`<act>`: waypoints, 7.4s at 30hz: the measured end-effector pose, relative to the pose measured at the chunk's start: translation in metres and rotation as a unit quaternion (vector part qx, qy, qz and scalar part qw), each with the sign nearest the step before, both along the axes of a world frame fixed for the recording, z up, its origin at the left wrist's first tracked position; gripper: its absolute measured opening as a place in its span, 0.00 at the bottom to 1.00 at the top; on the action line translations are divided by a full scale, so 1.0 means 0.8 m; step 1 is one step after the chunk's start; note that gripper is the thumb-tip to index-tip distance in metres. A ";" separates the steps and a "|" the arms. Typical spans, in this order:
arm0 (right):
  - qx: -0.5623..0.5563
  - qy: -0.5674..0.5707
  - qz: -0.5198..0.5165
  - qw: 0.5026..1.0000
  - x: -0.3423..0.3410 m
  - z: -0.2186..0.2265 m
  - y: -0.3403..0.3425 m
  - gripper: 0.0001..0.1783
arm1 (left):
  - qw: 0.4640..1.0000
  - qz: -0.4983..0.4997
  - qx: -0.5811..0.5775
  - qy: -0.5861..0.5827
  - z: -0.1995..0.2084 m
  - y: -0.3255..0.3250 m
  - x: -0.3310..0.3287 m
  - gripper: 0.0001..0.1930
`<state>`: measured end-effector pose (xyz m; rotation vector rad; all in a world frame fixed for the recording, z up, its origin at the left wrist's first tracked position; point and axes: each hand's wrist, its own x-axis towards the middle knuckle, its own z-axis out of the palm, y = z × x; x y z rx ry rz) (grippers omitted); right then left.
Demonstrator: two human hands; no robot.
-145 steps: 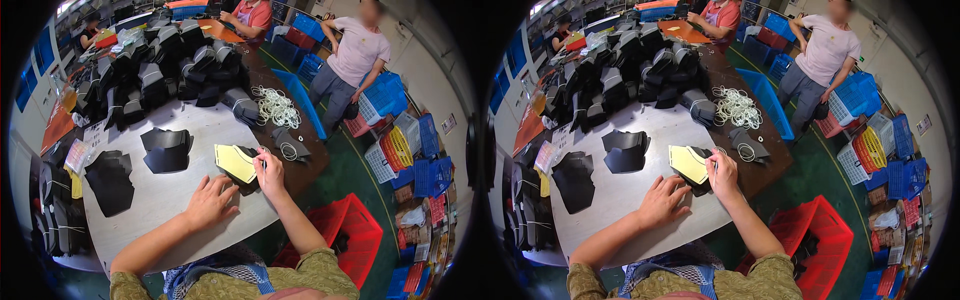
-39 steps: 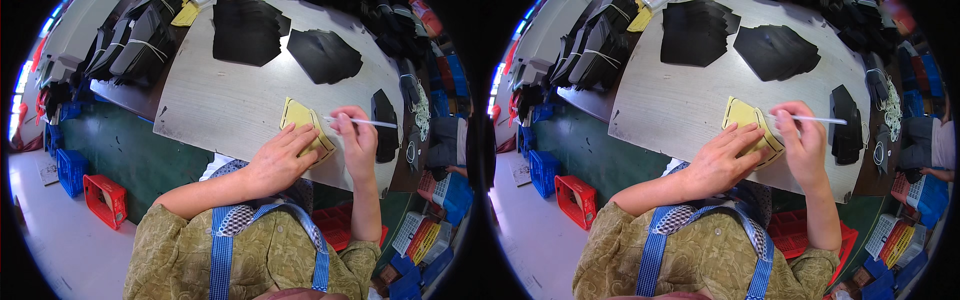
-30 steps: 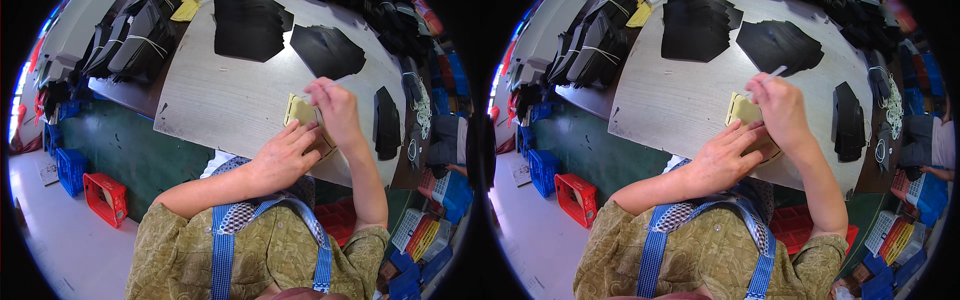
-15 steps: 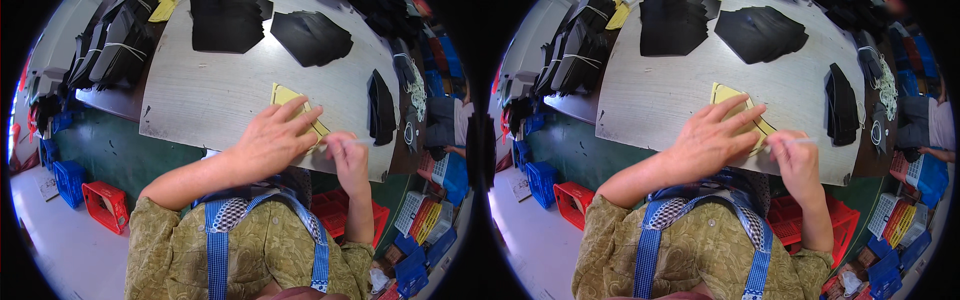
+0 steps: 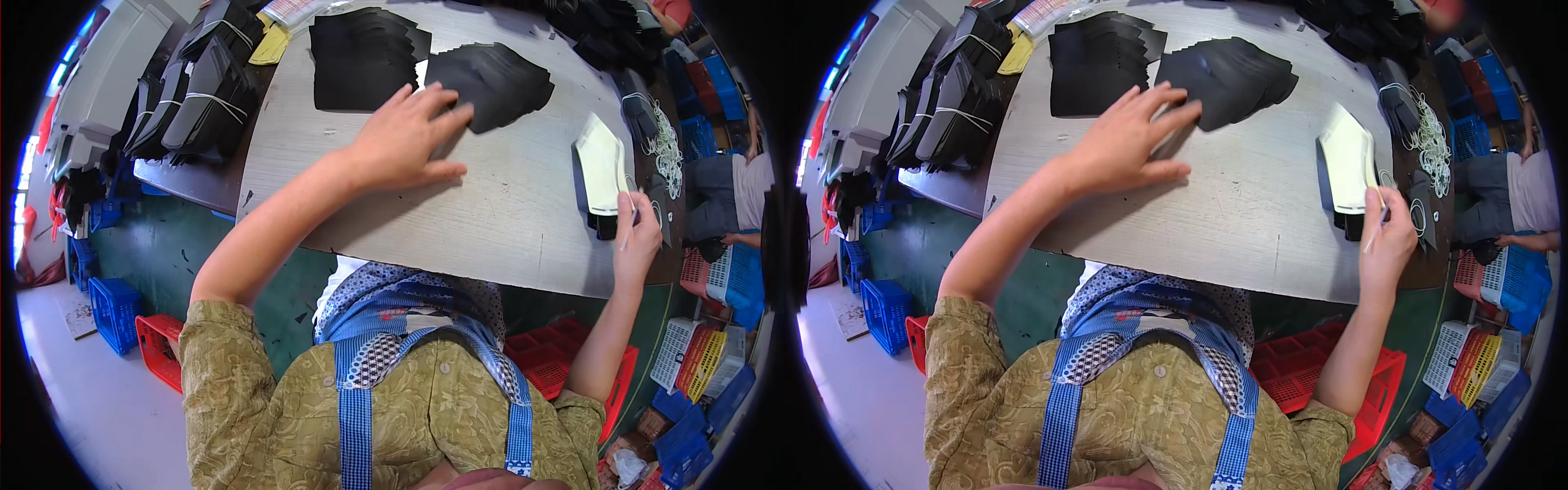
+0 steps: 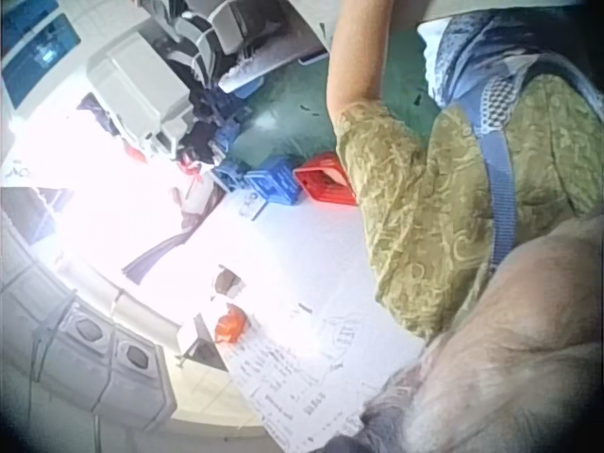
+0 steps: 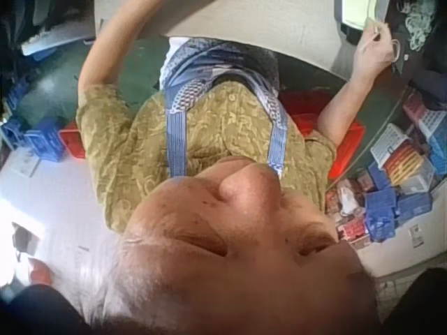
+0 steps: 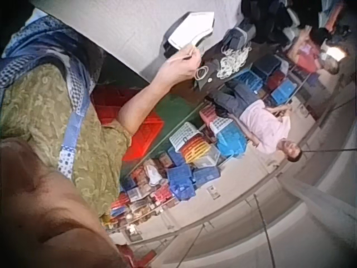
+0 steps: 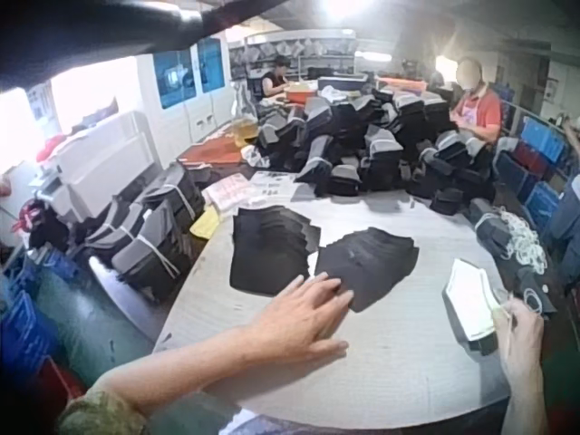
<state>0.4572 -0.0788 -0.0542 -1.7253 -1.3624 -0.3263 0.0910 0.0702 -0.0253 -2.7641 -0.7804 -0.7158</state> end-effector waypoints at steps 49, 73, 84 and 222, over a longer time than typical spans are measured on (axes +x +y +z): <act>-0.146 0.030 0.269 0.952 -0.101 0.009 -0.010 0.11 | 0.990 -0.084 -0.078 -0.085 -0.051 -0.121 0.069 0.20; 0.104 -0.163 -0.040 0.980 0.077 0.062 -0.009 0.13 | 0.987 -0.131 -0.038 -0.088 0.059 -0.098 0.163 0.47; 0.034 0.074 -0.047 0.996 0.154 0.092 0.021 0.15 | 0.983 -0.163 -0.081 0.036 0.072 -0.130 0.173 0.32; -0.040 0.327 0.253 0.909 -0.075 -0.027 -0.036 0.07 | 0.991 -0.061 -0.116 -0.039 -0.022 -0.143 0.000 0.31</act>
